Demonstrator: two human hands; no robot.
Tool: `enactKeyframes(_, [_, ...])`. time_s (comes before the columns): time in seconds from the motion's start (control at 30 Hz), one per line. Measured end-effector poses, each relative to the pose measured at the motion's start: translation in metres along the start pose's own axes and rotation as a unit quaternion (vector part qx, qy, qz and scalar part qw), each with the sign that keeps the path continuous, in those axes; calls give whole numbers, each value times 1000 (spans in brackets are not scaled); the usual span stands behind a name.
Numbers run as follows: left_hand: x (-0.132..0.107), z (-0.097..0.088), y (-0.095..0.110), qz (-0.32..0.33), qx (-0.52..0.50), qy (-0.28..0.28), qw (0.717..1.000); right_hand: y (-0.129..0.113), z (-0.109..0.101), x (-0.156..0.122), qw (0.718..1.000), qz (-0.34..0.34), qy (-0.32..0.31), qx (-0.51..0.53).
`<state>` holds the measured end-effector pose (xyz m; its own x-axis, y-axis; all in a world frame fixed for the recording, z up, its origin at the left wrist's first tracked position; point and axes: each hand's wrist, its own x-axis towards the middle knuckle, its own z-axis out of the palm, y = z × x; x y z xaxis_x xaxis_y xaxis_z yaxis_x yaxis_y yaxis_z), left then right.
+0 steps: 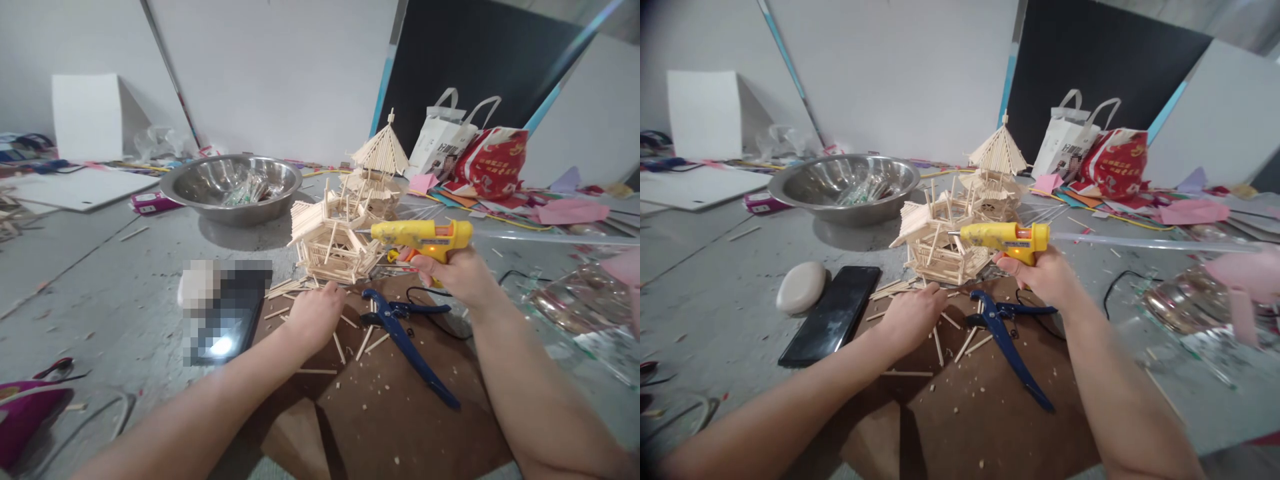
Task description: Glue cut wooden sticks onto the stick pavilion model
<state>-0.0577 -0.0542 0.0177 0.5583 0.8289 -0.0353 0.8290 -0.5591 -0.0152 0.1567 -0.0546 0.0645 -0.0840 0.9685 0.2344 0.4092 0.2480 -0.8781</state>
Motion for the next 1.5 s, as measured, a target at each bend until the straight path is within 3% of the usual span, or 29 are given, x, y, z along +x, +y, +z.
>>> enactKeyframes(0.17, [8, 15, -13, -24, 13, -14, 1000, 1, 0, 0, 1000, 3, 2, -2])
enactKeyframes(0.33, [9, 17, -15, -15, -6, -38, 999, 2, 0, 0, 1000, 8, 4, -8])
enactKeyframes(0.7, [13, 19, -13, -59, -9, -6, 998, 5, -1, 1, 1000, 3, 2, 6])
enactKeyframes(0.97, [8, 9, -6, -36, 29, -14, 999, 5, -3, 0, 1000, -7, 4, 19])
enactKeyframes(1.17, [2, 5, -4, -38, 27, 30, 998, -3, -7, -1, 999, -19, 23, 12])
enactKeyframes(1.33, [3, 4, -9, -2, 9, 18, 1000, -5, -7, -1, 999, -18, 26, 7])
enactKeyframes(1.5, [5, 2, -15, -23, 3, 12, 1000, -3, -6, 0, 999, -23, 32, -5])
